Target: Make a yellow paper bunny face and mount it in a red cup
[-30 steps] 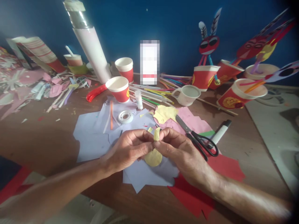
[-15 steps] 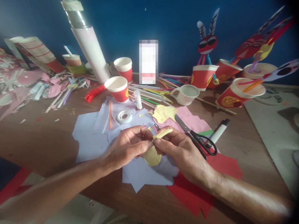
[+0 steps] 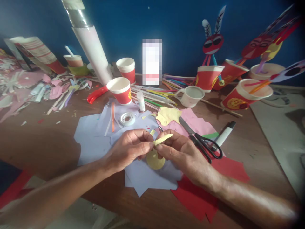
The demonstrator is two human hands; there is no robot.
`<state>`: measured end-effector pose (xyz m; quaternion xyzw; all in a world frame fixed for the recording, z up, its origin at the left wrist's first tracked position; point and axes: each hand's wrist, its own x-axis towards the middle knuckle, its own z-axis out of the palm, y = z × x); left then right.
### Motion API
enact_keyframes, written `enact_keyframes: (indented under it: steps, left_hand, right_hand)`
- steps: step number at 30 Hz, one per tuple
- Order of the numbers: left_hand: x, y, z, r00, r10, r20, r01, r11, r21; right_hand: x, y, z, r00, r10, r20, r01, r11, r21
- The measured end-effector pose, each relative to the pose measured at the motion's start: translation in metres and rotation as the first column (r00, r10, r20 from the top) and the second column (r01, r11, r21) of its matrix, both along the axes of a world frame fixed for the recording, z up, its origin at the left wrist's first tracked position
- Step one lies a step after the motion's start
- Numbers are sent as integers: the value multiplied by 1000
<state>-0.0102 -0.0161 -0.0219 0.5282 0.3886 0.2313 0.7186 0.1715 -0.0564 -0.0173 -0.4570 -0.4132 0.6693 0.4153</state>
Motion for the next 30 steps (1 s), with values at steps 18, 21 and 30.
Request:
enact_keyframes:
  steps: [18,21,30]
  left_hand:
    - [3,2,17,936,-191,-295,239,962,136]
    - [1,2,16,914,-160,-373,260,937,234]
    - [-9,-11,-1,824,-30,-566,544,322,775]
  right_hand:
    - [21,10,13,720,146,678,-414,875,252]
    - [22,11,14,723,148,675,-395,890,228]
    - [30,21,16,806,91,585,-276,932,236]
